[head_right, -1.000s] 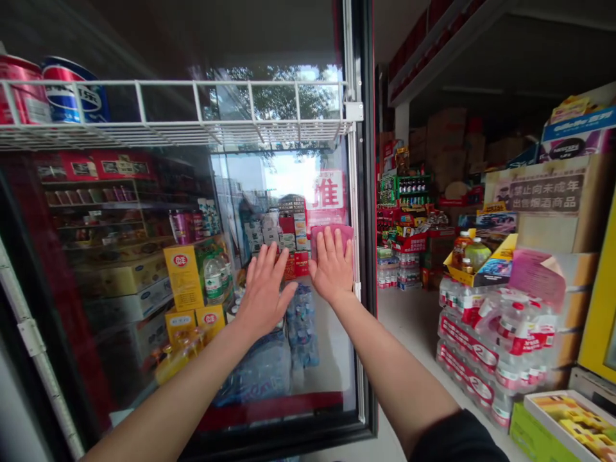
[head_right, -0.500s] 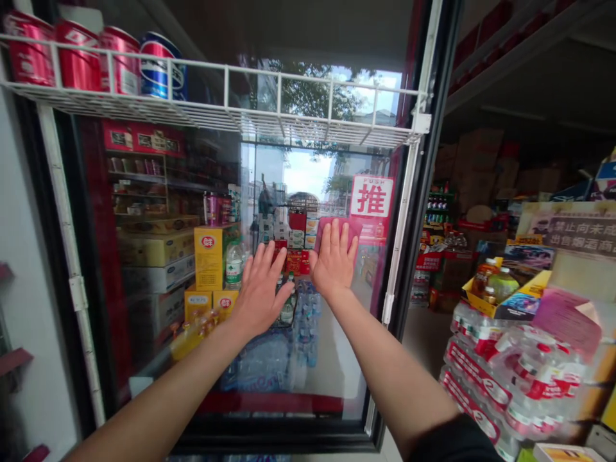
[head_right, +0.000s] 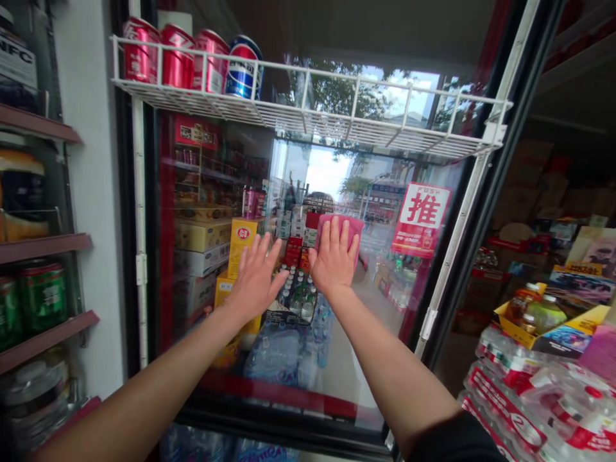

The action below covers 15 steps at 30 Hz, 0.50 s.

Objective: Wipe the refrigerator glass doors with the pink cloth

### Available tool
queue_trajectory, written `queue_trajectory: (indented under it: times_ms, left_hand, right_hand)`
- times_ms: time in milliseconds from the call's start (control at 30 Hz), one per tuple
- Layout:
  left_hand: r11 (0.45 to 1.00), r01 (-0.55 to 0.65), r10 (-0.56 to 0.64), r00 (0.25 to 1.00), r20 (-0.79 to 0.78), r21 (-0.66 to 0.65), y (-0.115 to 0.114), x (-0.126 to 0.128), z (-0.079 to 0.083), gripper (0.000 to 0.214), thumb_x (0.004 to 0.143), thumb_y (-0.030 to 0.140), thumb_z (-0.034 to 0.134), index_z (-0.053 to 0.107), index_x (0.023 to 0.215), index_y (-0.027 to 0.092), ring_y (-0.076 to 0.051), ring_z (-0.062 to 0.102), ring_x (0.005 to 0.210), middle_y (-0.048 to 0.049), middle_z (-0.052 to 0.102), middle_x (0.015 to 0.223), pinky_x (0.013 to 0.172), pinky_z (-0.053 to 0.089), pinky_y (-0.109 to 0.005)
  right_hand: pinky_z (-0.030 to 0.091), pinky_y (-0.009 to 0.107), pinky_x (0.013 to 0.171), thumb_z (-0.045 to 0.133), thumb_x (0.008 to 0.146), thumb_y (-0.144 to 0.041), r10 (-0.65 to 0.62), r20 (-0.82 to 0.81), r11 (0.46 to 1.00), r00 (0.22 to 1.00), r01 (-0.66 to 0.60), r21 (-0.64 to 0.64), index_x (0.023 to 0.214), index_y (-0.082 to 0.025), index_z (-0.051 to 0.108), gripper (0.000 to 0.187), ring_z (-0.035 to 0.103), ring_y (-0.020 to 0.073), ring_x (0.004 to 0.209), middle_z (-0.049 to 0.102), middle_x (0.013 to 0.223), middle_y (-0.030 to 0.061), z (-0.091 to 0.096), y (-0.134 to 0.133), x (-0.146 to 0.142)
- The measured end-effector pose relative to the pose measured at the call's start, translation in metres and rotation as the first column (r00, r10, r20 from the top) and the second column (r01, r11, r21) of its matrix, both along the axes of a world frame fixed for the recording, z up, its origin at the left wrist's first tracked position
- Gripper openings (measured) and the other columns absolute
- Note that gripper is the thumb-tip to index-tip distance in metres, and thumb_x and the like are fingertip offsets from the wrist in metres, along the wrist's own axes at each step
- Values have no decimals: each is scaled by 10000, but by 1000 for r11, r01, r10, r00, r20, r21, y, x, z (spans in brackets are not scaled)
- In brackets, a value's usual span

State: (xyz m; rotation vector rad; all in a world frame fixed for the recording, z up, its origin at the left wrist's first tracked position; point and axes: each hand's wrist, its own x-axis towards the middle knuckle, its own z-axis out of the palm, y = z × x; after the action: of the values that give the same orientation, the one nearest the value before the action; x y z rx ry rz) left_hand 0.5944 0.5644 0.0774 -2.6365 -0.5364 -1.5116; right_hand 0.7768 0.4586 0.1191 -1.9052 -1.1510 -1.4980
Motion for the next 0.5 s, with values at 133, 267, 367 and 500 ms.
queue_trajectory:
  times_ms: [133,267,367,500]
  left_hand:
    - [1000,-15,15,1000,14,-10,14,-13,-3,718,1090,495,467,309,1728,208,-393,134,1716,-164,204,1837,1350,205,-684]
    - [999,-47,47,999,0,-20,25,-25,-5,713,1097,491,448,309,1729,190,-391,121,1718,-176,181,1839,1355,186,-682]
    - [997,-75,75,997,-9,-20,31,-36,-5,717,1098,489,446,299,1732,189,-384,111,1721,-182,171,1840,1359,183,-673]
    - [994,-111,110,994,-25,-27,39,-51,-7,720,1095,491,457,304,1731,190,-390,102,1720,-169,162,1844,1359,185,-671]
  right_hand:
    - [116,696,1354,521,1024,-390,38,5,999,999,-38,-22,1736,-80,258,820,83,382,1720,224,1827,203,0,20,-17]
    - [94,692,1360,509,1028,-383,71,16,997,997,-71,-38,1737,-90,263,806,93,383,1719,224,1830,184,1,42,-38]
    - [84,688,1363,498,1032,-389,92,16,995,996,-91,-50,1741,-96,258,804,85,381,1721,195,1838,177,2,59,-53]
    - [65,695,1362,486,1034,-385,109,12,992,994,-108,-62,1747,-107,247,801,52,379,1725,165,1848,163,1,79,-67]
